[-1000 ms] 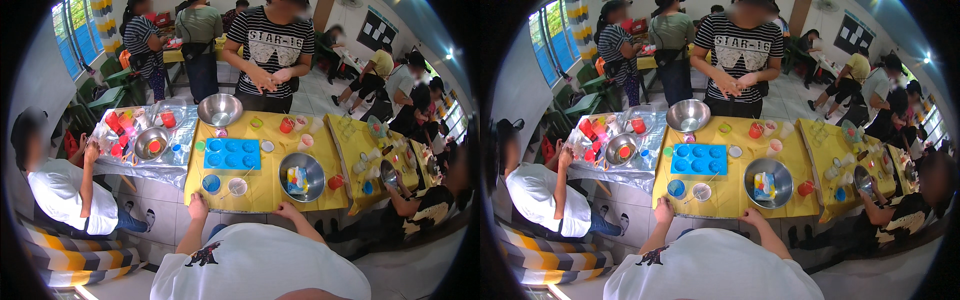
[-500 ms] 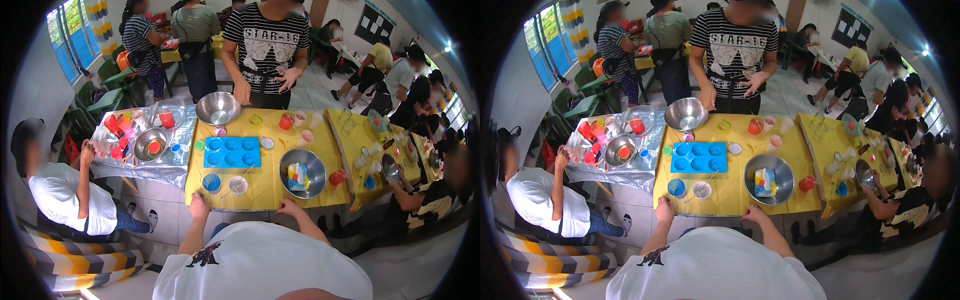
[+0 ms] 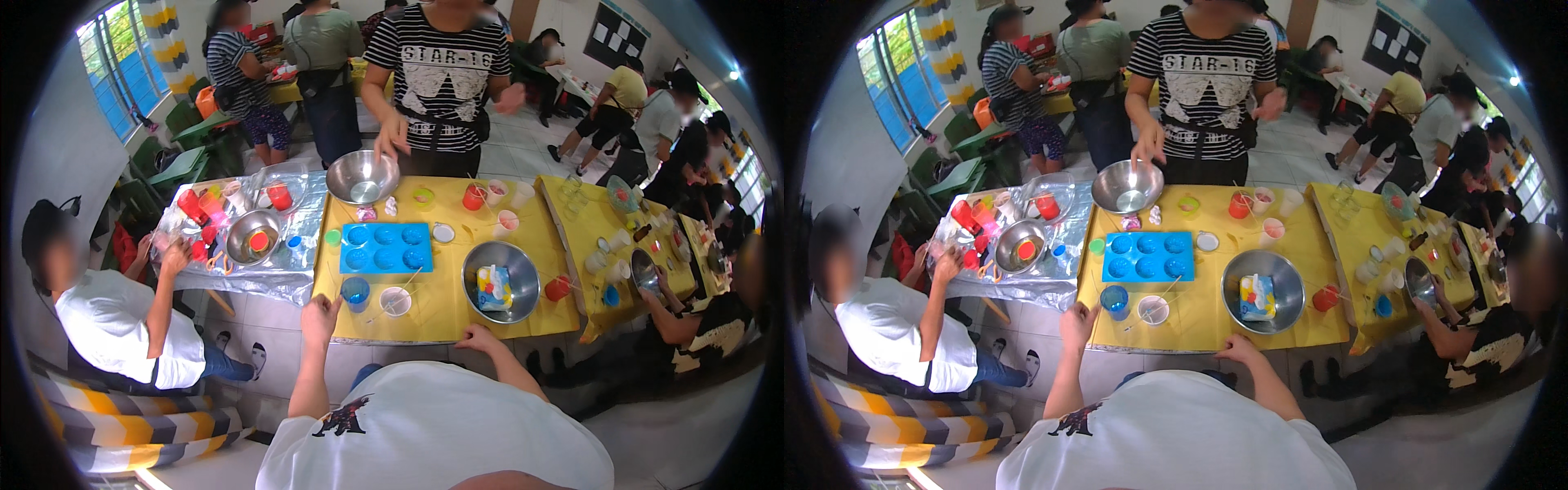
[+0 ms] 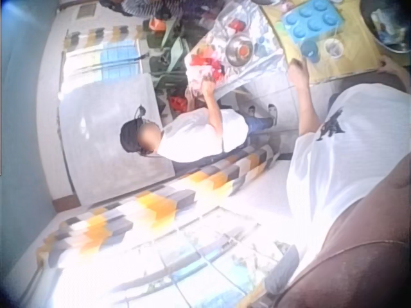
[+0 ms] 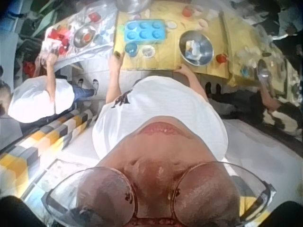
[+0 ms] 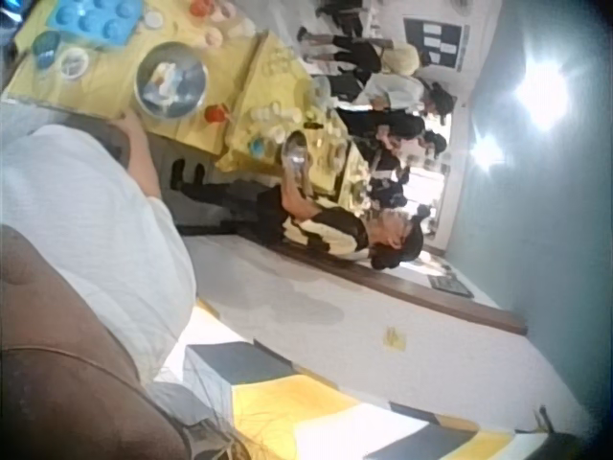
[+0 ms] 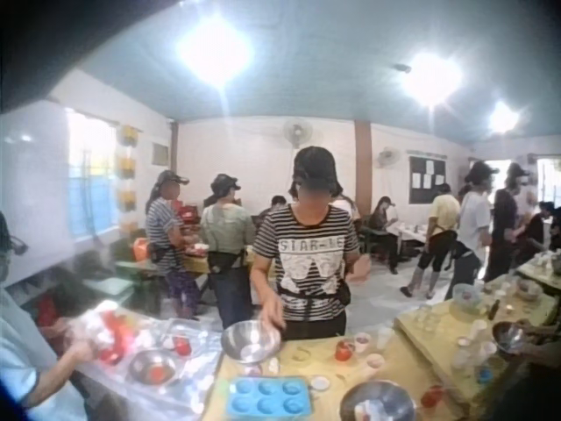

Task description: The person prepares a candy-making activity by handling a blue silicone mold, a wooden stick, and small plastic cups containing colored liquids. They place the stick into a cup and interact with the mold and other materials on a yellow table in a busy workshop setting.

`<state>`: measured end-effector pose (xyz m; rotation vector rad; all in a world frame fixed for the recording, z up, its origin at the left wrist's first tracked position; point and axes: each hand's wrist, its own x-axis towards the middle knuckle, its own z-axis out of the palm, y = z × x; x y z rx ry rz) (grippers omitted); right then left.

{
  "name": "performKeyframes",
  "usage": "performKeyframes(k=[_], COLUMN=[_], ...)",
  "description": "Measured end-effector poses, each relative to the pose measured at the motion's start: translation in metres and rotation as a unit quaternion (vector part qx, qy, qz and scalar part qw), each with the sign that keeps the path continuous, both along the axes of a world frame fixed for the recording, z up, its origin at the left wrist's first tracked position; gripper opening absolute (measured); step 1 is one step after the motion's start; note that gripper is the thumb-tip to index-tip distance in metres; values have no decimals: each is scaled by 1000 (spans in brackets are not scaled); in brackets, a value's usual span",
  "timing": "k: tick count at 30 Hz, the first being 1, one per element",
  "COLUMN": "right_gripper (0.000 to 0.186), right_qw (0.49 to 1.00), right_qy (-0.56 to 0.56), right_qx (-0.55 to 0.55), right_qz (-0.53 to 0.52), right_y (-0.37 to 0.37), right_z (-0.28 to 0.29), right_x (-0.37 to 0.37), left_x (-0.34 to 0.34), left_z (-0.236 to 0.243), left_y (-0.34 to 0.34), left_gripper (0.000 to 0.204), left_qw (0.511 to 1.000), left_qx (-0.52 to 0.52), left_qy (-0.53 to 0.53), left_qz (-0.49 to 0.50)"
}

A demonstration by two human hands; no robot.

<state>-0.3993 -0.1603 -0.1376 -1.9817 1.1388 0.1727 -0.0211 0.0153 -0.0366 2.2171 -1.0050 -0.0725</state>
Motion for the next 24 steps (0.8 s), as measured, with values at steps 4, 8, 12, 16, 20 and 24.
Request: performKeyframes(k=[4, 8, 12, 16, 20, 24], right_gripper=[40, 38, 35, 34, 35, 37], right_qw=[1000, 999, 1000, 999, 1000, 999], right_qy=[16, 26, -2, -18, -22, -22], right_qx=[8, 3, -23, -12, -2, -27], right_qz=[-18, -32, -20, -24, -14, -31], right_y=[-1, -2, -2, -1, -4, -7], right_z=[5, -4, -10, -2, -2, -21], right_x=[-4, -6, -6, -7, 0, -15], left_x=[-3, 3, 3, -20, -69, -113], left_z=[103, 144, 160, 210, 264, 331], left_y=[-13, -5, 11, 25, 47, 77], left_gripper=[31, 26, 24, 15, 15, 23], left_qw=[986, 985, 990, 953, 808, 709], left_qx=[-151, -131, -127, -295, -502, -530], left_qy=[-67, -114, -63, 17, 112, 307], left_qz=[15, -5, 1, -74, -288, -351])
